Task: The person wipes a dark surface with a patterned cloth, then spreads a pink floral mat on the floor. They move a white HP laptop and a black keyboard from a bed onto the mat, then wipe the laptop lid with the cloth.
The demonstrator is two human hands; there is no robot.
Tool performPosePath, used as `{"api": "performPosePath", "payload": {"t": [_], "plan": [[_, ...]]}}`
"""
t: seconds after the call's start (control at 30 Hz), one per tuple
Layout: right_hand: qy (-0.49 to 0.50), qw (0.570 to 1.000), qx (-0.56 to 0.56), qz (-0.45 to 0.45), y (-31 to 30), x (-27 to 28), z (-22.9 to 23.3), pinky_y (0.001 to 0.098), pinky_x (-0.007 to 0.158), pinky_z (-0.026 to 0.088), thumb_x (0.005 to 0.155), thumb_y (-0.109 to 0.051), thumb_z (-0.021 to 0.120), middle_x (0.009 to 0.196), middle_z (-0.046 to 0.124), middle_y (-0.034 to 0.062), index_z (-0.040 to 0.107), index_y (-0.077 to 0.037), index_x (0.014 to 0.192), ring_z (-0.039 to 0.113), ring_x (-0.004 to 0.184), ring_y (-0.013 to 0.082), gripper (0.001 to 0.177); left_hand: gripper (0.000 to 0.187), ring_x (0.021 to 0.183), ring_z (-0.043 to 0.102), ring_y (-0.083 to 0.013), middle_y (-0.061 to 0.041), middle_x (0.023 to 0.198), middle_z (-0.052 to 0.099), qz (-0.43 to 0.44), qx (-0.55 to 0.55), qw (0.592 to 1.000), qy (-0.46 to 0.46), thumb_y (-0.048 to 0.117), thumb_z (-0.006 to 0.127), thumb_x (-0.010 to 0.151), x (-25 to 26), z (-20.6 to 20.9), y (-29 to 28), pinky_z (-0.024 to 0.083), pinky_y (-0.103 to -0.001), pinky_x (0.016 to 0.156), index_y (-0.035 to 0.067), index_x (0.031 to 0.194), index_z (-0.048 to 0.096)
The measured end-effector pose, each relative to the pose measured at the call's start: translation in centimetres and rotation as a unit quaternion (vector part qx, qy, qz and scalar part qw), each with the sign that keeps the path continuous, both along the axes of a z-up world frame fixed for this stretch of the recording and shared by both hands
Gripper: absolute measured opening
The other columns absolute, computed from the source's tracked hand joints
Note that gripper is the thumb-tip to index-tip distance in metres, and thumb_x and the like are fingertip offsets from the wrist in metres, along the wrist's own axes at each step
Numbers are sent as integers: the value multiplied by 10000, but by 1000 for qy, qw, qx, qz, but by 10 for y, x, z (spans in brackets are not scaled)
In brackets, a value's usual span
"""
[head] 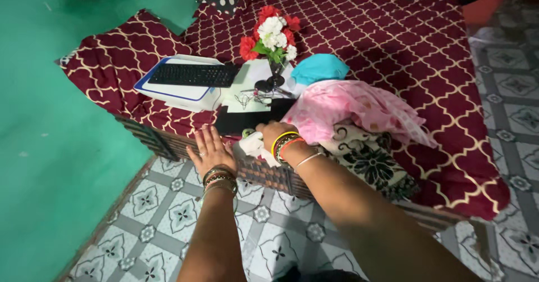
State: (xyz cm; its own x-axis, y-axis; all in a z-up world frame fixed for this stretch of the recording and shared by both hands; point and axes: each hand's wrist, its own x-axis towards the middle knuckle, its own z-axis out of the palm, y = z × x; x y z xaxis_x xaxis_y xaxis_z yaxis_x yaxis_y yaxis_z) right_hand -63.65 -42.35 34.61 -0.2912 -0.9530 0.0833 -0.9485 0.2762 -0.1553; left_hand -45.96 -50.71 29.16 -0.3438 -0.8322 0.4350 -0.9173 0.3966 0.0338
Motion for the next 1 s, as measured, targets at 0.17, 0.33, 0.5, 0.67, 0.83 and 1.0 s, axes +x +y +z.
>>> {"api": "performPosePath", "payload": {"t": [0.17, 0.33, 0.5, 0.67, 0.83, 1.0], "plan": [[-17, 999, -6, -44, -34, -17, 0, 497, 901, 557, 863, -337, 670, 1128, 713, 177, 626, -139, 1227, 681, 1072, 389, 417, 670, 1581, 33, -265, -27, 1725, 49, 28, 71, 996, 38, 520, 307, 1013, -23, -12, -39, 17, -636, 1211, 246, 1612, 181], [-74, 991, -76, -87, -59, -23, -20, 509, 895, 573, 956, -308, 566, 1134, 737, 184, 633, -135, 1253, 716, 1048, 391, 350, 758, 1353, 358, -334, -131, 1472, 375, -2, 510, 656, 557, 720, 369, 999, -60, -34, -68, 272, -558, 1107, 160, 1507, 418], [-178, 984, 9, -12, -76, -3, -34, 498, 1035, 470, 916, -449, 593, 1322, 596, 209, 581, -246, 1372, 591, 1187, 452, 500, 696, 1059, 647, -286, -112, 1157, 685, -175, 622, 385, 659, 667, 562, 993, -84, -72, -83, 483, -430, 948, 56, 1308, 666], [-142, 989, 37, -6, -74, 7, -36, 475, 1033, 487, 780, -364, 719, 1355, 569, 210, 625, -323, 1346, 578, 1216, 436, 576, 439, 1005, 698, -281, -132, 1167, 741, -127, 660, 376, 638, 400, 574, 943, -86, -114, -104, 523, -408, 905, 82, 1228, 677], [-149, 983, 106, 34, -84, 11, -36, 468, 1016, 512, 743, -306, 765, 1352, 585, 187, 611, -345, 1361, 606, 1212, 407, 638, 412, 1001, 696, -291, -145, 1148, 739, -59, 634, 417, 648, 381, 574, 970, -87, -142, -128, 506, -406, 915, 56, 1208, 660], [-107, 988, 99, 42, -93, 17, -42, 461, 999, 537, 706, -249, 810, 1349, 602, 163, 597, -367, 1376, 633, 1207, 378, 713, 309, 859, 694, -303, -129, 1003, 719, -44, 582, 477, 658, 297, 633, 934, -78, -147, -142, 563, -442, 750, 76, 1141, 693]]}}
